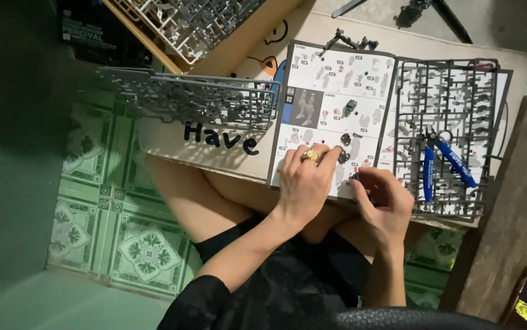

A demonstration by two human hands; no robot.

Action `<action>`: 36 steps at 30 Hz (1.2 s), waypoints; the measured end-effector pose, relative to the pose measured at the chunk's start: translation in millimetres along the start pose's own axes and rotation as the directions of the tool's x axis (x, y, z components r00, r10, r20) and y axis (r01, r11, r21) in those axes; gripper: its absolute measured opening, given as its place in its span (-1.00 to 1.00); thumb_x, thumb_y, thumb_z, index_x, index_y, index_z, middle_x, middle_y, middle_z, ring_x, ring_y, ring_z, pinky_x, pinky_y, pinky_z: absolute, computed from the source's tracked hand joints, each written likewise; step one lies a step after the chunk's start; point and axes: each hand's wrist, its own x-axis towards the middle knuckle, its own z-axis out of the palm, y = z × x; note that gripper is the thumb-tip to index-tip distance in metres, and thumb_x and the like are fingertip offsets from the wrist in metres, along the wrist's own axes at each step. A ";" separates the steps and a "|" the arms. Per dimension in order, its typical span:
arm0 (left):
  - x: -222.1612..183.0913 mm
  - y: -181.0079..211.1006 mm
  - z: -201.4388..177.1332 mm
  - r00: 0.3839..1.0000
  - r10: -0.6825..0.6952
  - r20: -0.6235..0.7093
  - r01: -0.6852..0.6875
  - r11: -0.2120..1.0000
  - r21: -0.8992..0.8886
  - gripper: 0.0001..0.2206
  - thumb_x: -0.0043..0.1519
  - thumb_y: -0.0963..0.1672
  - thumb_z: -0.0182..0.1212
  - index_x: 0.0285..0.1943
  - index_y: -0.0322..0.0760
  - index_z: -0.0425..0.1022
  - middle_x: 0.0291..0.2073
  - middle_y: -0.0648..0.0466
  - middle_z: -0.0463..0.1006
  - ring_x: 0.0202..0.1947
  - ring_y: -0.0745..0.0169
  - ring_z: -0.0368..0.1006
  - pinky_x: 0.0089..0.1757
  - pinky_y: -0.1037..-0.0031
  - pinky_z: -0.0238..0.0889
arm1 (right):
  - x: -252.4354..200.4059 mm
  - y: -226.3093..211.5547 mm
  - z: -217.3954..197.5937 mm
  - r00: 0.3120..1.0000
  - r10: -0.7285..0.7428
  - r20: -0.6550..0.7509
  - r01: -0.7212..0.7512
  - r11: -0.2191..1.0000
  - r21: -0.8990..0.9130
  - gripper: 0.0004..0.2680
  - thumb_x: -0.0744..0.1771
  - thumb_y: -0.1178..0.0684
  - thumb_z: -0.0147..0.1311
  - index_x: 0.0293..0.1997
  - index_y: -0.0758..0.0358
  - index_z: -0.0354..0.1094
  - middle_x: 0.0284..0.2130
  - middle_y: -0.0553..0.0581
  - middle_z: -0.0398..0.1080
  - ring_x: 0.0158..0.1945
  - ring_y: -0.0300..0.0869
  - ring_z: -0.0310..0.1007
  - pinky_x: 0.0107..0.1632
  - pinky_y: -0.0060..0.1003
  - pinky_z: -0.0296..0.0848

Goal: The person assembles a plastic model kit by first scrubbing a toy part with a brush, then cutting a toy part from a sprue with pliers, and finally aligning and attaching multiple toy parts together by hand.

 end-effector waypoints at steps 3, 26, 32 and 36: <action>1.3 -3.4 -4.1 1.000 0.000 -0.017 0.000 1.000 -0.004 -0.85 0.11 -0.24 0.22 -0.15 -0.27 0.54 -0.32 0.11 0.51 -0.29 0.13 0.41 -0.19 0.36 0.22 | -0.3 1.7 0.7 1.000 -0.005 -0.001 0.005 1.000 0.011 -0.83 0.27 0.27 0.17 -0.07 0.40 0.36 -0.31 0.05 0.44 -0.27 -0.39 0.42 -0.20 -0.52 0.41; -28.3 -17.4 -45.3 0.869 -0.407 0.280 0.440 0.377 -0.815 -0.80 0.25 -0.30 0.06 0.04 -0.52 0.43 -0.25 0.01 0.55 -0.19 0.36 0.51 -0.11 0.60 0.35 | 2.0 -5.2 0.4 0.997 -0.073 0.026 0.074 0.995 -0.072 -0.83 0.27 0.25 0.17 -0.08 0.40 0.38 -0.31 0.07 0.46 -0.32 -0.36 0.42 -0.25 -0.53 0.39; -44.6 -34.1 -52.5 0.897 -0.380 0.224 0.402 0.493 -0.772 -0.82 0.30 -0.31 0.03 0.02 -0.54 0.49 -0.26 0.00 0.48 -0.25 0.34 0.46 -0.15 0.58 0.34 | 1.3 -2.9 0.4 0.995 -0.097 0.037 0.100 0.990 -0.102 -0.83 0.27 0.24 0.18 -0.08 0.38 0.39 -0.36 0.07 0.45 -0.35 -0.37 0.42 -0.28 -0.53 0.38; -44.0 -38.2 -54.2 0.834 -0.463 0.300 0.485 0.357 -0.798 -0.81 0.26 -0.30 0.05 0.03 -0.55 0.43 -0.26 -0.02 0.56 -0.22 0.33 0.52 -0.12 0.56 0.39 | 1.0 -0.2 1.3 0.994 -0.099 0.038 0.103 0.989 -0.105 -0.83 0.28 0.23 0.18 -0.07 0.37 0.39 -0.37 0.06 0.45 -0.35 -0.36 0.44 -0.29 -0.53 0.40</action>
